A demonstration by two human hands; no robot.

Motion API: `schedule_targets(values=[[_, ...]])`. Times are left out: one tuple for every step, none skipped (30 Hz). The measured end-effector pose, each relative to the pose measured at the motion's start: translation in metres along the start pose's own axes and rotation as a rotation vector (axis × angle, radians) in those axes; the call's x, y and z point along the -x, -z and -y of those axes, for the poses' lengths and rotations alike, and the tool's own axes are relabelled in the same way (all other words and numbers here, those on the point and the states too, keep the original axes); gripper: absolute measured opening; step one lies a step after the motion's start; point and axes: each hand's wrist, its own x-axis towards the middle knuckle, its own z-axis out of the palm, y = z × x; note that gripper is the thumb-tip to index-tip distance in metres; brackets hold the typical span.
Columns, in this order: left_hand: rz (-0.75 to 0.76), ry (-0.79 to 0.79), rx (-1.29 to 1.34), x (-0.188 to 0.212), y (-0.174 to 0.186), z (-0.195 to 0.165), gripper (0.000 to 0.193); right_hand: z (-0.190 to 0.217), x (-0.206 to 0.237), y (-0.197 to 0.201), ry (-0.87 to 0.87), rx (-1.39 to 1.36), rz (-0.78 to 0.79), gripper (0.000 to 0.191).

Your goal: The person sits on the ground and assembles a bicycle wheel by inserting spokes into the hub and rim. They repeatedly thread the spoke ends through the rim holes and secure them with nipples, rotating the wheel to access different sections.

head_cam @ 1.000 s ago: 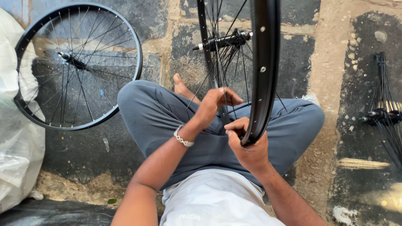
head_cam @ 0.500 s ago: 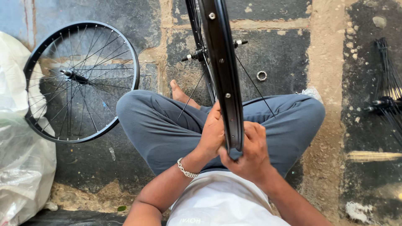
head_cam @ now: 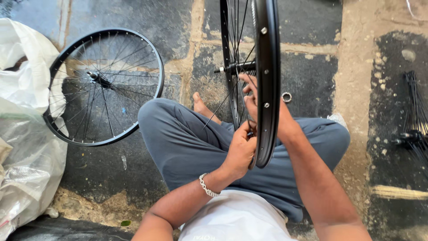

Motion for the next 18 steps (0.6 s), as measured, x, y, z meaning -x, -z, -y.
schedule_targets(values=[[0.003, 0.016, 0.01, 0.001, 0.001, -0.002, 0.011, -0.002, 0.0, -0.004, -0.051, -0.14, -0.016, 0.044], [-0.008, 0.03, 0.05, 0.002, 0.002, -0.004, 0.01, -0.004, 0.0, -0.006, -0.104, -0.279, -0.032, 0.038], [-0.017, 0.043, 0.088, 0.003, 0.003, -0.005, 0.009, -0.006, -0.001, -0.007, -0.156, -0.417, -0.049, 0.031], [-0.025, 0.06, 0.128, 0.004, 0.004, -0.007, 0.009, -0.008, -0.002, -0.005, -0.031, -0.146, -0.052, 0.029], [0.0, 0.04, 0.107, 0.005, 0.006, -0.009, 0.008, -0.009, -0.004, -0.003, 0.089, 0.125, -0.051, 0.027], [0.026, 0.02, 0.085, 0.006, 0.008, -0.011, 0.008, -0.01, -0.009, 0.0, 0.209, 0.396, -0.049, 0.024], [0.052, 0.001, 0.062, 0.008, 0.01, -0.013, 0.008, -0.01, -0.011, 0.001, 0.165, 0.42, -0.021, 0.021], [0.072, 0.034, 0.073, 0.009, 0.012, -0.015, 0.007, -0.009, -0.015, 0.003, 0.12, 0.443, 0.008, 0.018], [0.094, 0.065, 0.083, 0.011, 0.014, -0.017, 0.006, -0.009, -0.019, 0.004, 0.078, 0.467, 0.036, 0.015], [0.117, 0.098, 0.092, 0.013, 0.016, -0.018, 0.007, -0.007, -0.021, 0.004, 0.059, 0.452, 0.021, 0.013], [0.126, 0.087, 0.053, 0.014, 0.018, -0.02, 0.007, -0.007, -0.023, 0.005, 0.038, 0.437, 0.006, 0.012], [0.136, 0.075, 0.014, 0.016, 0.019, -0.021, 0.008, -0.006, -0.025, 0.005, 0.019, 0.422, -0.009, 0.011], [0.146, 0.064, -0.024, 0.017, 0.02, -0.023, 0.009, -0.006, -0.025, 0.005, 0.017, 0.376, -0.037, 0.011], [0.149, 0.083, -0.033, 0.019, 0.021, -0.024, 0.009, -0.007, -0.025, 0.005, 0.015, 0.329, -0.064, 0.01], [0.152, 0.099, -0.042, 0.021, 0.021, -0.025, 0.009, -0.009, -0.025, 0.005, 0.016, 0.282, -0.092, 0.009], [0.154, 0.115, -0.052, 0.023, 0.021, -0.026, 0.009, -0.012, -0.026, 0.004, -0.057, 0.239, -0.102, 0.011], [0.151, 0.12, -0.053, 0.024, 0.02, -0.026, 0.009, -0.015, -0.026, 0.002, -0.131, 0.194, -0.111, 0.013], [0.149, 0.123, -0.055, 0.025, 0.019, -0.027, 0.009, -0.02, -0.027, 0.0, -0.202, 0.149, -0.122, 0.014]])
